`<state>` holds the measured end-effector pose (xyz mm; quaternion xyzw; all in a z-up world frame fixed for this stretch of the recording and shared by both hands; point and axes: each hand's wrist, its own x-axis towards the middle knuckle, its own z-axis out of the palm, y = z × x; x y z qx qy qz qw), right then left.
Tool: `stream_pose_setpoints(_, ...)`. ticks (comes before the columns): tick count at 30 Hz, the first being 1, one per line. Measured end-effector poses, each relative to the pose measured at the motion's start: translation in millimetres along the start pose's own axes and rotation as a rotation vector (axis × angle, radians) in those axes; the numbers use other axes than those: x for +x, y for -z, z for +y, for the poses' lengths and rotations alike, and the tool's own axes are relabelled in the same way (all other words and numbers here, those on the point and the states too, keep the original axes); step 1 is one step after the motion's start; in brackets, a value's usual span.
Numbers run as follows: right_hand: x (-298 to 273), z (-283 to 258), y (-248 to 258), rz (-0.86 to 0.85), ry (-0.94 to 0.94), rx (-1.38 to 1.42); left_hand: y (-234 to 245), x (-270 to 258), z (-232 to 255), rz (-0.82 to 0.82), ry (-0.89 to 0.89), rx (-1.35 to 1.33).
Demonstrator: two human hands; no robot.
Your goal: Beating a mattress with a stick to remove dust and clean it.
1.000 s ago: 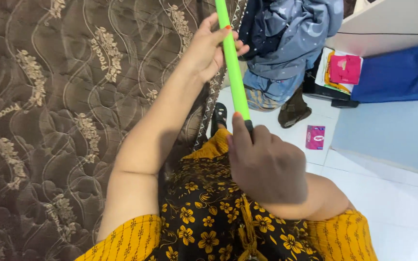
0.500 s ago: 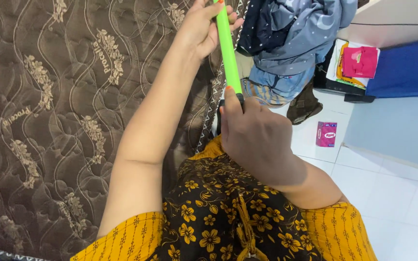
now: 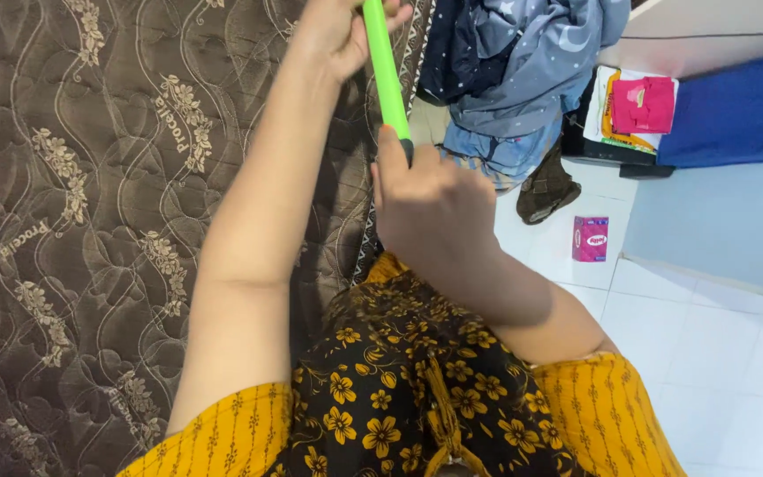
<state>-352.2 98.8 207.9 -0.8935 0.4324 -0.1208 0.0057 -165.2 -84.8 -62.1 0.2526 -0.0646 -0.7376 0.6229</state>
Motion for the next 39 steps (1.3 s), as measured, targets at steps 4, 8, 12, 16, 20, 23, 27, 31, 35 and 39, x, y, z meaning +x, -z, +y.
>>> stream_pose_setpoints(4,-5,-5,27,0.060,-0.007,-0.018,-45,-21,12,-0.121,-0.038,0.027)
stream_pose_setpoints(8,-30,-13,70,0.039,-0.029,0.013,-94,-72,-9,-0.065,-0.022,0.063)
stream_pose_setpoints(12,-54,-20,110,-0.069,-0.031,0.002,-127,-113,-33,-0.080,0.014,0.101)
stream_pose_setpoints(16,-73,-28,109,-0.092,-0.029,-0.007,-134,-138,-44,-0.074,0.055,0.059)
stream_pose_setpoints(20,-71,-26,92,-0.130,-0.052,-0.033,-115,-126,-50,-0.027,0.104,0.049)
stream_pose_setpoints(23,-68,-24,82,-0.148,-0.045,-0.022,-100,-115,-55,-0.024,0.101,0.055)
stream_pose_setpoints(27,-65,-17,77,-0.096,-0.010,0.006,-100,-105,-49,-0.025,0.068,0.076)
stream_pose_setpoints(31,-59,-9,76,-0.073,-0.012,0.020,-107,-99,-47,0.002,0.082,0.098)
stream_pose_setpoints(35,-49,2,65,-0.061,-0.029,0.019,-103,-76,-47,0.001,0.078,0.083)
stream_pose_setpoints(39,-40,12,51,-0.092,-0.047,0.031,-93,-57,-50,0.038,0.079,0.078)
